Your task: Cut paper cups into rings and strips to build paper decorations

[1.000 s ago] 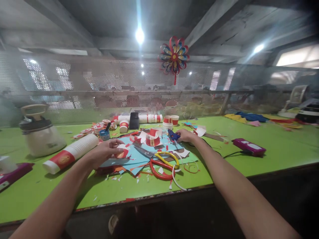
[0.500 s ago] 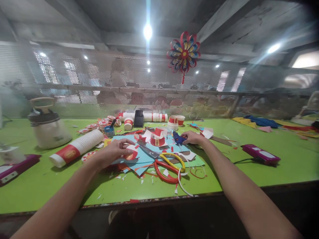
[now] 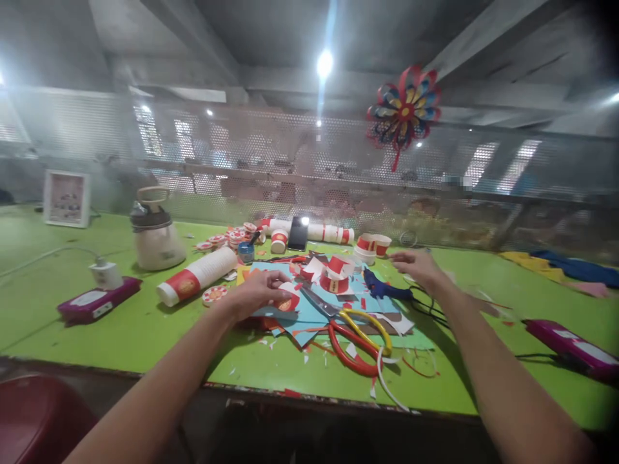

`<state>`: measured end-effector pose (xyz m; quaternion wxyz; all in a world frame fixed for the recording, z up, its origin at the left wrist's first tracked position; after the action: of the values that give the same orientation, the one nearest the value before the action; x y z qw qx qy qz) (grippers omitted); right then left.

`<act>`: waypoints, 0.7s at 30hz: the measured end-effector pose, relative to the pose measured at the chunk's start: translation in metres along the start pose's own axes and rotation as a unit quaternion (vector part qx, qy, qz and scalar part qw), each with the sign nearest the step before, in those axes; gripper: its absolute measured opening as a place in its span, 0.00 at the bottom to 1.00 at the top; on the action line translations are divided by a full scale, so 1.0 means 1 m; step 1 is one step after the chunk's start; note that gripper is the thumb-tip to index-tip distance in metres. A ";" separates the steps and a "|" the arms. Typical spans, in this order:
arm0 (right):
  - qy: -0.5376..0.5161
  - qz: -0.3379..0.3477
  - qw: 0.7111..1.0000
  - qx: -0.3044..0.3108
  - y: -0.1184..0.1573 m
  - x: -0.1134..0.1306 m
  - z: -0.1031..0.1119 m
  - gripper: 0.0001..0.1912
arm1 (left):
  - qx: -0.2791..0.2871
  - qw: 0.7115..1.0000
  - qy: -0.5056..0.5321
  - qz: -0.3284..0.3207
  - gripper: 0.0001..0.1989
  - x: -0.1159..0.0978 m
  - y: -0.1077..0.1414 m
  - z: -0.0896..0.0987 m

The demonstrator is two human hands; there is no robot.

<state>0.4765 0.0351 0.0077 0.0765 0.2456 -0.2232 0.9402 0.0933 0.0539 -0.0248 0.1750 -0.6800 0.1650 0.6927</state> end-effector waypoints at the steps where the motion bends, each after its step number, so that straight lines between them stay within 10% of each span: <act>1: -0.006 0.004 1.000 -0.012 0.000 0.010 0.001 0.14 | -0.002 1.000 0.003 0.000 0.14 0.000 0.001 -0.001; 9: 0.008 0.180 0.979 0.098 -0.023 0.166 -0.034 0.11 | 0.008 0.999 0.034 0.007 0.15 0.010 -0.003 -0.007; 16: 0.102 0.438 0.875 0.178 -0.016 0.349 -0.142 0.15 | -0.005 0.996 0.086 -0.003 0.13 0.020 -0.013 -0.009; 21: 0.168 0.543 0.801 0.185 0.010 0.410 -0.218 0.19 | -0.012 0.992 0.123 -0.026 0.17 0.016 -0.013 -0.011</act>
<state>0.0253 0.1401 0.0367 -0.4573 -0.0686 -0.1250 0.8778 0.1095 0.0608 -0.0410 0.1627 -0.7664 0.1591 0.6007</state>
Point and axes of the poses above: each hand's wrist, its own y-axis away from the middle knuckle, its own z-axis out of the back of the hand, x = y × z, the point moved 4 cm from there along -y, towards the middle knuckle, and after that the axes turned 10 degrees about -x, right-handed, at the moved point
